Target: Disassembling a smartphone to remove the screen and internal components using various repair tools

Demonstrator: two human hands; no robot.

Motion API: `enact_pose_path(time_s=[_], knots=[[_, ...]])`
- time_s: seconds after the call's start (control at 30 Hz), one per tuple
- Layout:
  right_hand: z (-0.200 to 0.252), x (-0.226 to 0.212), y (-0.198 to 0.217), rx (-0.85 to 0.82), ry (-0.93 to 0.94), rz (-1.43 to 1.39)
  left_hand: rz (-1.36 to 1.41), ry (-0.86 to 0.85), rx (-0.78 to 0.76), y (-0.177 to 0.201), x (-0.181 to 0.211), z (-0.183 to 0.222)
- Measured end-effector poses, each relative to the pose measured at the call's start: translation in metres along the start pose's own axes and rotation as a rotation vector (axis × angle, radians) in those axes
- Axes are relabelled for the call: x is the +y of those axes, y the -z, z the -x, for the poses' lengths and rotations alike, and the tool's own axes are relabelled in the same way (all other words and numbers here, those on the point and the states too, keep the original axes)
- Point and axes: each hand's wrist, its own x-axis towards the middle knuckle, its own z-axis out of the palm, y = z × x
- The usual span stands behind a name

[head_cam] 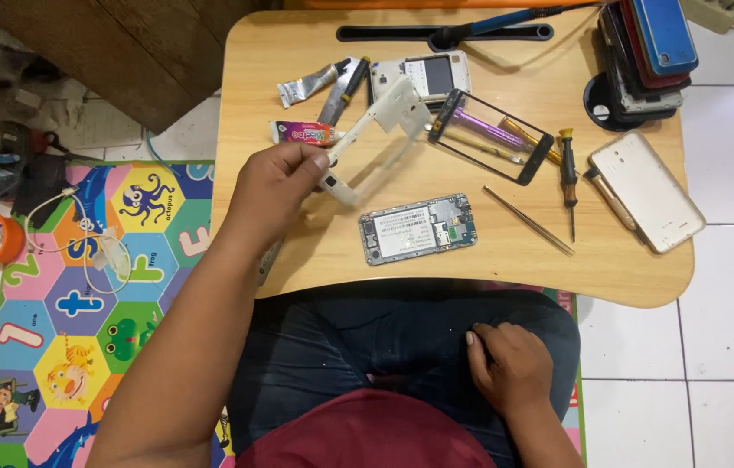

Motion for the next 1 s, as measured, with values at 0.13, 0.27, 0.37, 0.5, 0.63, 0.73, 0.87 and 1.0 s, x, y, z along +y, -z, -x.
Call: enact_pose_path(time_s=[0.13,0.27,0.37,0.5,0.63,0.73,0.87,1.0], knots=[[-0.001,0.001,0.001,-0.007,-0.012,-0.002,-0.764,-0.595,0.105,-0.013,-0.001,0.015],[-0.001,0.001,0.001,-0.023,-0.026,0.005,-1.162,-1.001,0.173,-0.026,-0.011,0.030],[-0.001,0.003,0.000,-0.044,-0.029,0.003,-1.198,-1.026,0.203,-0.030,-0.025,0.028],[-0.001,0.005,0.000,-0.038,-0.019,-0.028,-1.170,-0.932,0.182,-0.033,-0.035,0.028],[-0.001,0.004,0.001,-0.043,-0.031,-0.025,-1.032,-0.923,0.102,-0.043,-0.041,0.037],[-0.002,0.004,0.002,-0.030,-0.020,-0.026,-1.005,-0.917,-0.037,-0.052,-0.047,0.045],[-0.003,0.003,0.004,-0.026,-0.023,-0.046,-1.048,-0.918,-0.103,-0.058,-0.057,0.049],[-0.005,0.001,0.007,0.004,-0.009,-0.063,-1.072,-0.909,-0.100,-0.061,-0.053,0.052]])
